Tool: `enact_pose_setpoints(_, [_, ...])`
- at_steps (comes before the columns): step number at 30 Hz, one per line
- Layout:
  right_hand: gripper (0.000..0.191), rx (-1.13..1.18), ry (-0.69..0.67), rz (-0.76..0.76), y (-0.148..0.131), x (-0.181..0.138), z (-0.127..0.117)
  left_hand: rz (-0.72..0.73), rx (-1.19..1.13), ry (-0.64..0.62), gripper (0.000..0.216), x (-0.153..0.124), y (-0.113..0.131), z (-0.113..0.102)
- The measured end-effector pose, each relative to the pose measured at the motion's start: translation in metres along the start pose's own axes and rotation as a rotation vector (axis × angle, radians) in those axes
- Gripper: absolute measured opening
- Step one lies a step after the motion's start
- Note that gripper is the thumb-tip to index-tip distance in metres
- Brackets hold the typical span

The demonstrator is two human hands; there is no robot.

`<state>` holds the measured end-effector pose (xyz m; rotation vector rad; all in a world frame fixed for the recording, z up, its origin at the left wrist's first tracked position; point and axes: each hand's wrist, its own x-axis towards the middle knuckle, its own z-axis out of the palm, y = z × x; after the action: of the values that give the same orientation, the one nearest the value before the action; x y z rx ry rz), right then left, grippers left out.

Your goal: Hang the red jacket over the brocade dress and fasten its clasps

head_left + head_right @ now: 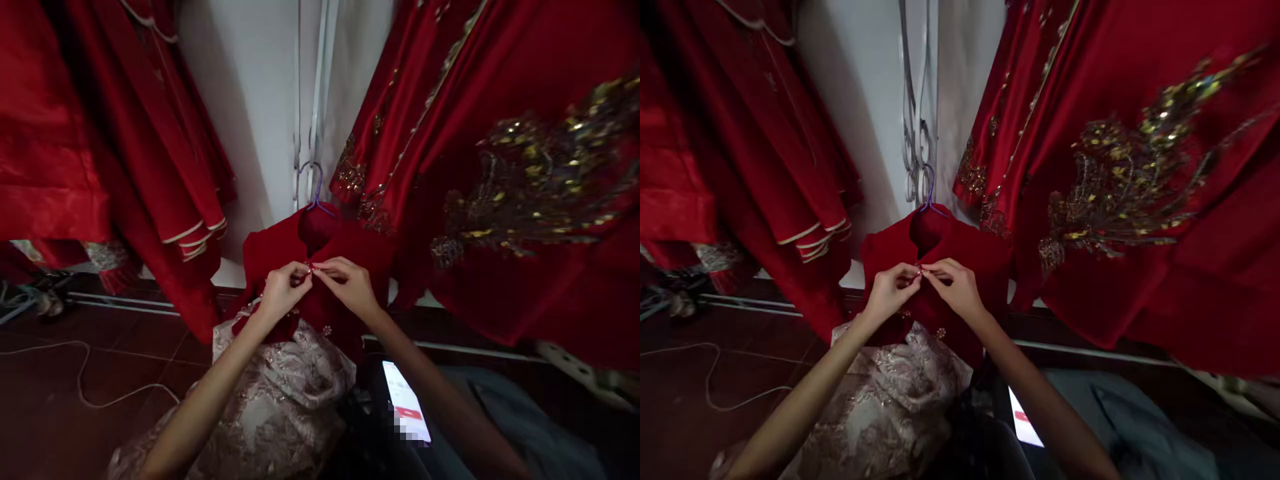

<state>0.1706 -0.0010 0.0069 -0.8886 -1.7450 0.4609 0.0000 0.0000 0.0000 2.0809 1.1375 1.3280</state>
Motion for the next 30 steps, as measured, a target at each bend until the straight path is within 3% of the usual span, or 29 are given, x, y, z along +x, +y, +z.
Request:
enact_pose_setpoints(8, [0.02,0.089,-0.096,0.032,0.003,0.007,-0.007,0.052,0.079,-0.031,0.016,0.0,0.002,-0.003])
enact_pose_setpoints(13, [0.019,0.016,-0.09,0.019,0.0,0.012,-0.007,0.139,0.262,-0.122,0.017,0.005,0.01,-0.01])
enact_pose_setpoints(19, [0.048,-0.096,-0.22,-0.045,-0.003,0.025,-0.011,0.271,0.635,-0.262,0.017,0.019,0.017,-0.018])
enact_pose_setpoints(30, [0.064,-0.35,-0.434,-0.135,-0.002,0.035,-0.017,0.475,0.84,-0.42,0.013,0.035,0.009,-0.014])
